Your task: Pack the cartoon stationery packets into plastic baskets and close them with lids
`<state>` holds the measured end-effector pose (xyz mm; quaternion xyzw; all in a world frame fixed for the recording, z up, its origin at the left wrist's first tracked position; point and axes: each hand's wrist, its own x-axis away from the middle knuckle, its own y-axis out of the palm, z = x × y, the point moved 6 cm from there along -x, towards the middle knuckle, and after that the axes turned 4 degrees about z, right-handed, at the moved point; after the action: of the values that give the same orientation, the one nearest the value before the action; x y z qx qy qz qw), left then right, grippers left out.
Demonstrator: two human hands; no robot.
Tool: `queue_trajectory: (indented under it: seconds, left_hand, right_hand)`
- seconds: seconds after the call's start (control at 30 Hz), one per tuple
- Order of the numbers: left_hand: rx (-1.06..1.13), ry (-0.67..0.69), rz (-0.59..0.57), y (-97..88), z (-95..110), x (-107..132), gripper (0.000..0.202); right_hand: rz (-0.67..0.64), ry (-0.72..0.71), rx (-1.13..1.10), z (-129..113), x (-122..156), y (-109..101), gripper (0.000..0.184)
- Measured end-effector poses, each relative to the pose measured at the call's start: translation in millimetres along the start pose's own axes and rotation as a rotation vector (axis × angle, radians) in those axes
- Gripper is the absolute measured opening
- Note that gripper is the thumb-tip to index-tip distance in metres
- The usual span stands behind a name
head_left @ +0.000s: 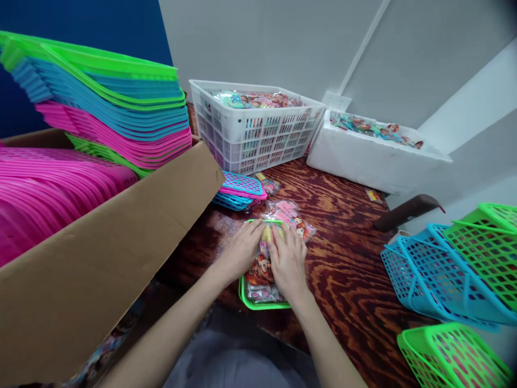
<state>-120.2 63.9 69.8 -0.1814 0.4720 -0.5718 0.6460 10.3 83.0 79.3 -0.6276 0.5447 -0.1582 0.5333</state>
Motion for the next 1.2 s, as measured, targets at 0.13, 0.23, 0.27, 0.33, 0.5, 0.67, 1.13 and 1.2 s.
queue_trajectory:
  seconds: [0.13,0.23,0.27,0.33,0.5,0.67,1.13,1.2]
  left_hand:
    - [0.163,-0.057,0.025,-5.1,-1.6,-5.2,0.051]
    - [0.265,-0.122,0.165,-17.7,3.4,-2.1,0.045]
    - [0.270,-0.154,0.236,-23.6,4.9,1.8,0.043]
    - [0.224,-0.226,0.367,-34.0,6.9,14.2,0.039]
    - [-0.108,-0.177,0.213,-27.5,15.1,38.3,0.040]
    - [-0.305,-0.005,-0.111,-12.2,15.9,21.7,0.046]
    - [-0.166,-0.153,0.141,-32.2,7.8,16.4,0.016]
    - [-0.197,-0.182,0.084,-32.8,11.1,9.2,0.020]
  right_hand:
    - [-0.167,-0.215,-0.130,-11.3,9.7,2.0,0.052]
    - [-0.206,-0.248,-0.125,-11.1,14.6,6.0,0.052]
    - [-0.204,-0.236,-0.115,-9.6,15.0,7.1,0.052]
    - [-0.216,-0.223,-0.118,-7.7,15.4,8.9,0.053]
    - [-0.250,-0.150,-0.272,-3.0,14.1,8.0,0.055]
    - [-0.199,0.135,-0.634,14.4,9.5,19.7,0.049]
    - [-0.051,-0.015,-0.277,-3.8,12.5,-8.0,0.043]
    - [-0.058,-0.022,-0.267,-5.8,15.1,-7.8,0.048]
